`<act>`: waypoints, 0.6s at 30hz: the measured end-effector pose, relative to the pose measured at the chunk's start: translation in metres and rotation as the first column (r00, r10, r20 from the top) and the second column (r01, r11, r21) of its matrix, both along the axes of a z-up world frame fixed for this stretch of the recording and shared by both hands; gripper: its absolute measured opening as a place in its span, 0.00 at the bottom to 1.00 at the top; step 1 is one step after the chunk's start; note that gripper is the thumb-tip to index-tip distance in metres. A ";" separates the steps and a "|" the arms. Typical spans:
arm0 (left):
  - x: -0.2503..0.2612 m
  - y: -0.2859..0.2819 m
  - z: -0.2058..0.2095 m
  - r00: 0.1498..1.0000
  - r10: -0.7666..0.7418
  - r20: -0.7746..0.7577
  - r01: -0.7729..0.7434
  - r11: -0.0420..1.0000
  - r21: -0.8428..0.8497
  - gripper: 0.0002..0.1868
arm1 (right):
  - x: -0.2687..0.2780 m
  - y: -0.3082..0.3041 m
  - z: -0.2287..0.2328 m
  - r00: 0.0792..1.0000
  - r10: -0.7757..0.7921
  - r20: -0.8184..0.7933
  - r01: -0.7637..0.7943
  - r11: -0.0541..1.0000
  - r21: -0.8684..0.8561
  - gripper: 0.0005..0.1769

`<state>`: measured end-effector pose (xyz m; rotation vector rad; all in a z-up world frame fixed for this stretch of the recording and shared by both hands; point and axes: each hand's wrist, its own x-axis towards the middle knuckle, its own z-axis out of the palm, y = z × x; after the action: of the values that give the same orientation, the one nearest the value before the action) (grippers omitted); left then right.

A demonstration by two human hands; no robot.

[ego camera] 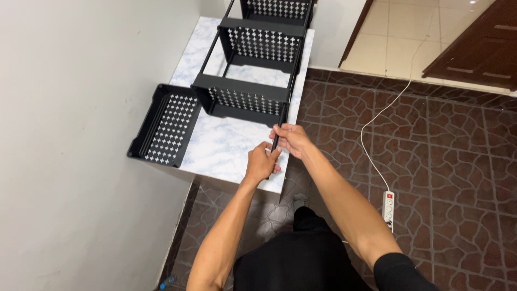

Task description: The person assembles a black plastic shelving unit by inserting rods into side panels and attaching a base tray. The person handles the side panels, rods, and tray, aligning and securing them together on a white table.

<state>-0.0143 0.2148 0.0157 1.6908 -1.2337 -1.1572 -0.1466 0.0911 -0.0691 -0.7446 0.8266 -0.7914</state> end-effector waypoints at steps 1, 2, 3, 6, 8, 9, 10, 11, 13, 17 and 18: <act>0.000 -0.001 0.001 1.000 0.001 -0.006 -0.001 1.000 -0.003 0.16 | 0.000 -0.001 0.000 1.000 0.004 0.004 -0.004 1.000 0.000 0.15; 0.000 -0.002 0.002 1.000 0.001 -0.012 -0.001 1.000 -0.006 0.15 | 0.000 -0.002 0.001 1.000 0.008 0.009 -0.008 1.000 0.001 0.15; 0.001 -0.001 0.002 1.000 0.001 -0.017 -0.001 1.000 -0.007 0.15 | 0.000 -0.001 0.003 1.000 0.011 0.014 -0.011 1.000 0.003 0.15; 0.000 -0.002 0.004 0.998 -0.029 -0.051 0.029 1.000 0.003 0.16 | -0.002 -0.002 0.013 0.999 -0.005 0.050 0.000 0.994 0.105 0.13; -0.001 -0.001 0.004 0.996 -0.024 -0.088 0.027 0.999 0.034 0.16 | -0.004 -0.001 0.018 0.999 0.009 0.049 -0.013 0.997 0.077 0.13; -0.002 -0.002 0.006 0.994 -0.022 -0.106 0.027 0.999 0.046 0.17 | -0.005 0.000 0.019 0.999 0.015 0.050 -0.018 0.998 0.058 0.13; -0.003 -0.001 0.007 0.993 -0.022 -0.118 0.029 0.998 0.055 0.17 | -0.007 0.002 0.020 1.000 0.017 0.019 -0.018 0.999 0.045 0.13; -0.004 -0.001 0.009 0.991 -0.023 -0.128 0.031 0.997 0.064 0.18 | -0.007 0.002 0.020 1.000 0.017 -0.010 -0.017 0.999 0.030 0.13; -0.005 0.001 0.012 0.994 -0.030 -0.102 0.034 0.999 0.035 0.17 | -0.008 0.004 0.020 0.999 0.005 -0.052 -0.004 1.000 0.017 0.13; -0.006 0.003 0.014 0.999 -0.050 0.016 0.051 0.998 -0.025 0.15 | -0.006 0.005 0.019 0.996 -0.027 -0.083 0.030 0.999 0.028 0.12; -0.006 0.003 0.014 0.998 -0.056 0.038 0.057 0.998 -0.019 0.16 | -0.006 0.005 0.019 0.996 -0.032 -0.086 0.035 0.999 0.032 0.12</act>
<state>-0.0199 0.2175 0.0295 1.6789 -1.3194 -1.1472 -0.1526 0.0958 -0.0496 -0.7405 0.9288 -0.7781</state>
